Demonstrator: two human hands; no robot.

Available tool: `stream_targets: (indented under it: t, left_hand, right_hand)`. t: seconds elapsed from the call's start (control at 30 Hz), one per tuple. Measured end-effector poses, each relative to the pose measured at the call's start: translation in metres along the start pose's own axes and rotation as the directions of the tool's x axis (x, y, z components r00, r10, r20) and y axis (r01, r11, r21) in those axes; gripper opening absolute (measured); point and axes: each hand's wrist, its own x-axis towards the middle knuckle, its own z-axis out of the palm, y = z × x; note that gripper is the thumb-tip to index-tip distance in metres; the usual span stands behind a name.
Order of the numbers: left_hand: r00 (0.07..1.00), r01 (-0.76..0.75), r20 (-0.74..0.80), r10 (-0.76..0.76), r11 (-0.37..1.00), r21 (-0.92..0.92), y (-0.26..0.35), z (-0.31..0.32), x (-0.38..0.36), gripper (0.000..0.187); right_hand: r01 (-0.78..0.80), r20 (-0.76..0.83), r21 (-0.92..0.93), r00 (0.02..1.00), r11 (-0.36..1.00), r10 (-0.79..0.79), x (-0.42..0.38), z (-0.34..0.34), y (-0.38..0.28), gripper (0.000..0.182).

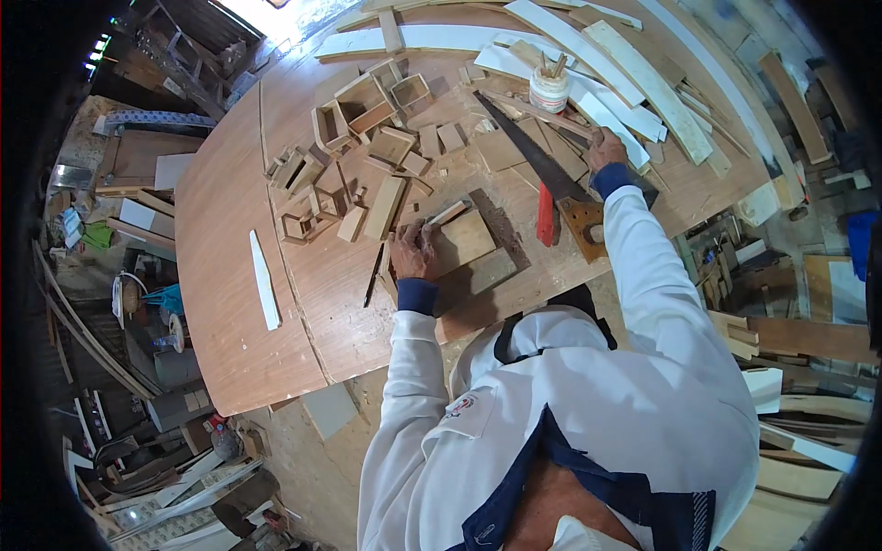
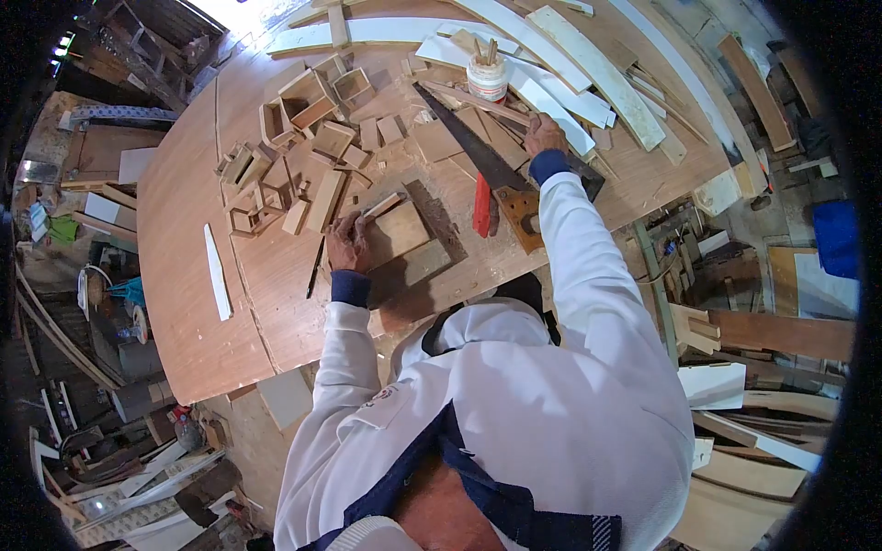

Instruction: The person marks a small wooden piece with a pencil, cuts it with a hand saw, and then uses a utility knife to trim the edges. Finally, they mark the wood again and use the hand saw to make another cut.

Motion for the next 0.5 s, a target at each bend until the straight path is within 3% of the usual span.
stream_targets:
  t: [0.13,0.2,0.23,0.33,0.4,0.43,0.5]
  left_hand:
    - [0.998,-0.039,-0.049,0.04,0.999,0.016,0.004,-0.003,0.0,0.018]
    - [0.999,0.039,0.022,-0.035,0.98,-0.193,0.002,-0.004,0.007,0.019]
    - [0.999,0.041,0.021,-0.038,0.98,-0.192,0.006,-0.006,0.009,0.019]
    - [0.998,0.066,0.012,-0.065,0.976,-0.209,0.011,-0.006,0.019,0.019]
    - [0.987,0.157,0.042,-0.154,0.887,-0.433,0.001,0.01,0.03,0.019]
    - [0.989,0.148,0.049,-0.142,0.885,-0.442,0.0,0.021,0.041,0.019]
    - [0.985,0.173,0.038,-0.169,0.948,-0.267,0.001,0.032,0.059,0.02]
  right_hand:
    - [0.102,0.11,-0.114,0.99,0.988,-0.089,-0.004,-0.01,0.003,0.029]
    - [0.104,0.063,-0.053,0.993,0.993,-0.1,-0.012,-0.012,0.002,0.032]
    - [0.106,0.065,-0.052,0.993,0.993,-0.102,-0.018,-0.013,0.001,0.032]
    - [0.045,-0.03,0.101,0.999,0.994,-0.042,-0.035,-0.014,0.003,0.035]
    - [-0.059,0.02,0.41,0.998,0.91,0.056,-0.044,-0.01,0.01,0.04]
    - [0.065,-0.131,0.315,0.991,0.947,-0.024,-0.051,-0.011,0.017,0.042]
    - [-0.004,-0.102,0.344,0.994,0.939,0.041,-0.056,-0.007,0.028,0.042]
